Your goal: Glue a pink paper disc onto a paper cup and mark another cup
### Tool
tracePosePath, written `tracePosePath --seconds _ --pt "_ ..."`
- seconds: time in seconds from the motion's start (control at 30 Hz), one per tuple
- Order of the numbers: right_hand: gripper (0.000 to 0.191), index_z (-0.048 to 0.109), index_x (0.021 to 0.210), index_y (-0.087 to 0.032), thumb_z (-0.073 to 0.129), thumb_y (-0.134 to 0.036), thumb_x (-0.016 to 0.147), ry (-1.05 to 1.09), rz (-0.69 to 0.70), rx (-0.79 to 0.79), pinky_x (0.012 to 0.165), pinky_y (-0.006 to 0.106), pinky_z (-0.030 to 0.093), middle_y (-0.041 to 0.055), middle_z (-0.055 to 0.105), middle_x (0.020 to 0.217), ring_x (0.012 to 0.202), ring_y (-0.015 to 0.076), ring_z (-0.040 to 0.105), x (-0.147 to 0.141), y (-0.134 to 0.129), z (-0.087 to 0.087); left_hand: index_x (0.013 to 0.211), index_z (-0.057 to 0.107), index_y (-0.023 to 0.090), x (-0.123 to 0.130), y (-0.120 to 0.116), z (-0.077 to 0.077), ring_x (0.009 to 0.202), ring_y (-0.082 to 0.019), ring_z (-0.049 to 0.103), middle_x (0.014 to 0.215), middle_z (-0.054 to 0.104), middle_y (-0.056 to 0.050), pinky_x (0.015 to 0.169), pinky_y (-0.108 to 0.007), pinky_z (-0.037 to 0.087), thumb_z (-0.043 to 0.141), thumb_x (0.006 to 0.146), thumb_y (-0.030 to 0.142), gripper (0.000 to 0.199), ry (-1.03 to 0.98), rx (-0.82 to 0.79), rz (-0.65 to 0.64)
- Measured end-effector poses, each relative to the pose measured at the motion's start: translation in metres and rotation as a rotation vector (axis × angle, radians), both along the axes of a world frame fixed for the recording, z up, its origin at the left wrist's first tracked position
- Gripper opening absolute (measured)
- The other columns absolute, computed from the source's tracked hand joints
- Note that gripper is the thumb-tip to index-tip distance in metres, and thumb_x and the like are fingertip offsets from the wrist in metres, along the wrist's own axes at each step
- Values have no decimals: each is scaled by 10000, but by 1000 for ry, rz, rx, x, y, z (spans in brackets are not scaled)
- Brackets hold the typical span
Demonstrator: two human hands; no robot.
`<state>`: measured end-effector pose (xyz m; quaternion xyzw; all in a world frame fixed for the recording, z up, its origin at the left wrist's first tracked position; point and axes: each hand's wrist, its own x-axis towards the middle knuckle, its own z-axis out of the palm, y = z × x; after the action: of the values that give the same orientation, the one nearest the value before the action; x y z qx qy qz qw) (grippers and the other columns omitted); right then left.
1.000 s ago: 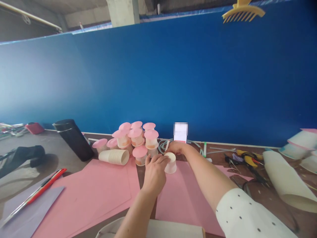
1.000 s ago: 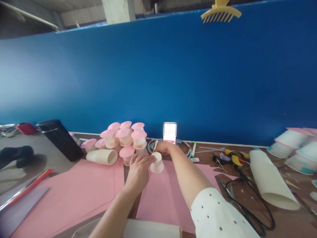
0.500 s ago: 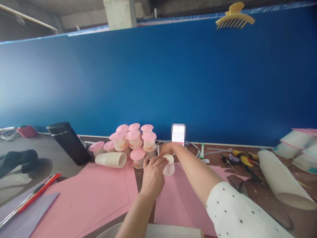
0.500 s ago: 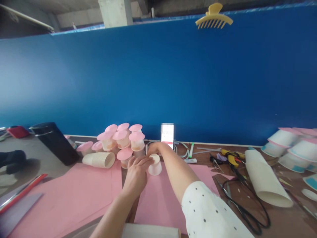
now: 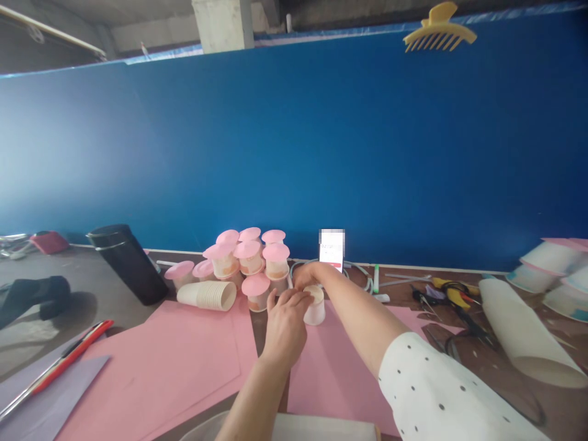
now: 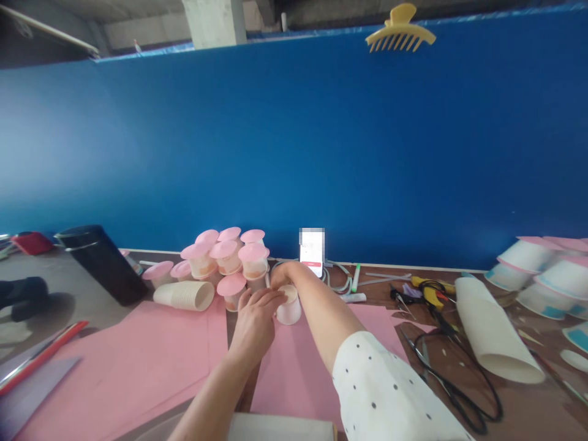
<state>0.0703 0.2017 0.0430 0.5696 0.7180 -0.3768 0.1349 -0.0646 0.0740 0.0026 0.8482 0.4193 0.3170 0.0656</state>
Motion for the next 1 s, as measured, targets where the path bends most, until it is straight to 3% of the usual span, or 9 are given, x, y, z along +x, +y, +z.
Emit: tracePosePath --seconds 0.23,0.37,0.43,0.57,0.63,0.7,0.83,1.0 --pt "376 554 1198 -159 564 -377 893 206 -207 113 842 402 512 80 574 1187 1007 199 589 22 -27 20 1161 623 310 0 -2 4 1180 -213 514 1213 653 -6 1085 -500 198 401 754 -5 560 2 8 0" --pt "216 695 911 -136 695 -273 745 339 -424 351 729 255 485 45 682 910 841 182 624 40 -55 32 1156 622 304 -1 -3 4 1187 -212 508 1210 655 -1 1088 -504 181 401 756 -5 552 9 14 0" --pt "214 701 914 -149 629 -290 771 404 -546 494 688 225 460 43 696 889 819 173 629 47 -75 35 1153 623 292 -1 -3 4 1187 -213 508 1201 659 -8 1090 -502 173 395 760 -5 543 9 19 -3" --pt "429 658 1041 -125 449 -450 854 457 -807 784 677 254 441 95 689 905 854 216 628 46 -129 31 1136 633 271 -2 -3 5 1169 -216 518 1196 662 -19 1087 -497 175 396 767 -2 517 17 27 -10" --pt "470 634 1101 -148 397 -478 864 473 -887 851 647 258 437 85 688 876 799 207 628 39 -157 24 1135 635 274 -3 -3 6 1163 -213 523 1194 663 -21 1084 -490 187 399 764 -5 521 23 23 -19" --pt "406 648 1034 -177 447 -468 836 543 -961 905 614 245 434 60 684 812 721 184 620 30 -181 16 1135 638 275 -3 -3 7 1167 -209 524 1193 664 -26 1085 -480 193 400 746 -19 542 29 13 -24" --pt "281 666 941 -207 539 -394 775 598 -904 791 573 237 436 26 675 728 631 162 601 18 -206 -3 1145 639 283 -4 -2 8 1165 -210 523 1200 660 -30 1073 -467 220 411 710 -26 580 42 -15 -30" --pt "315 667 1066 -267 500 -366 817 534 -768 649 661 235 478 6 713 915 728 152 642 8 -206 -29 1144 639 281 -5 -1 8 1158 -209 523 1216 651 -25 1058 -454 234 417 725 -2 552 33 -21 -35"
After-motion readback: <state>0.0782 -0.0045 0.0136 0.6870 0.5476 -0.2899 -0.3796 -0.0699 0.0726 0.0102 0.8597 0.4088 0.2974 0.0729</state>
